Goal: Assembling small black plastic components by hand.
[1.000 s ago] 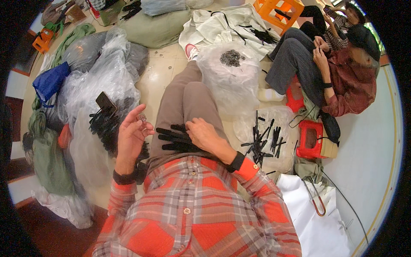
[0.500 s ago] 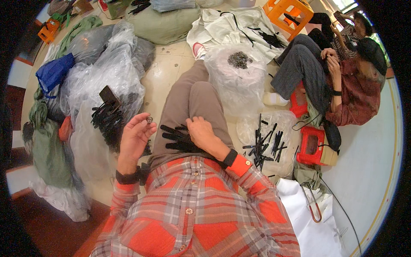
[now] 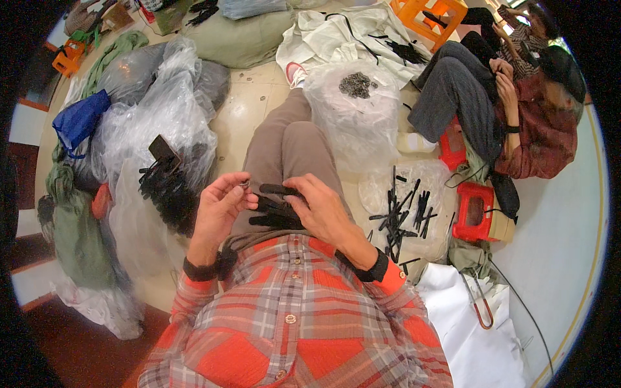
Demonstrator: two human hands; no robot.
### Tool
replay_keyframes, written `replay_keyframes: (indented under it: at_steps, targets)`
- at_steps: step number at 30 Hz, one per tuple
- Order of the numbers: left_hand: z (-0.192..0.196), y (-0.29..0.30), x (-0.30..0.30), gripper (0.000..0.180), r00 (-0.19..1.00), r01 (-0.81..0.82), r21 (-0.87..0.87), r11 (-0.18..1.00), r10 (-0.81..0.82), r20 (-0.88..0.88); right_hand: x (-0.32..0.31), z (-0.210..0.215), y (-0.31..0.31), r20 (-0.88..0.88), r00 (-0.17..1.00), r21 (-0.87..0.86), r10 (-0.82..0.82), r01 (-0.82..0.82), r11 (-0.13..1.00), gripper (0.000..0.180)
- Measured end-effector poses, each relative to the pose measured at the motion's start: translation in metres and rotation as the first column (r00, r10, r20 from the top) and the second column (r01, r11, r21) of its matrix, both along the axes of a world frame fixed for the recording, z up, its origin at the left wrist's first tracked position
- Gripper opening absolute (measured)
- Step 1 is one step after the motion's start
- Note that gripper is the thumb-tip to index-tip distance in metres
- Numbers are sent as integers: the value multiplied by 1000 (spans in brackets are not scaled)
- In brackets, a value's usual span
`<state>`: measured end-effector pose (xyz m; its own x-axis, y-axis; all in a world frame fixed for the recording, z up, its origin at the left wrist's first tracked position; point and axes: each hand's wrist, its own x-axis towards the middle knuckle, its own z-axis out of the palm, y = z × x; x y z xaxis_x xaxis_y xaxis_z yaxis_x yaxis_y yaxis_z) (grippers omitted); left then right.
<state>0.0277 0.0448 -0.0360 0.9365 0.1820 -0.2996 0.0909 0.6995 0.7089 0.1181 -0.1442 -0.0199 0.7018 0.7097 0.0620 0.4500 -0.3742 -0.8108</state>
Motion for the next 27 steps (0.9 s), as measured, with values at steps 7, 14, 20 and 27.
replay_keyframes:
  at_steps: [7,14,20,27]
  targets:
    - [0,-8,1,25,995,78,68,995,-82,57,-5,16,2,-52,999,65,-11,15,998,21]
    - [2,-10,1,25,992,115,105,988,-120,43,-3,17,2,-99,995,141,27,-13,990,21]
    - [5,-14,-1,24,984,166,181,969,-175,37,-7,16,3,-194,979,187,55,-18,982,21]
    - [14,-24,-6,23,989,143,280,949,-149,0,-11,30,-2,-732,681,168,37,128,977,14]
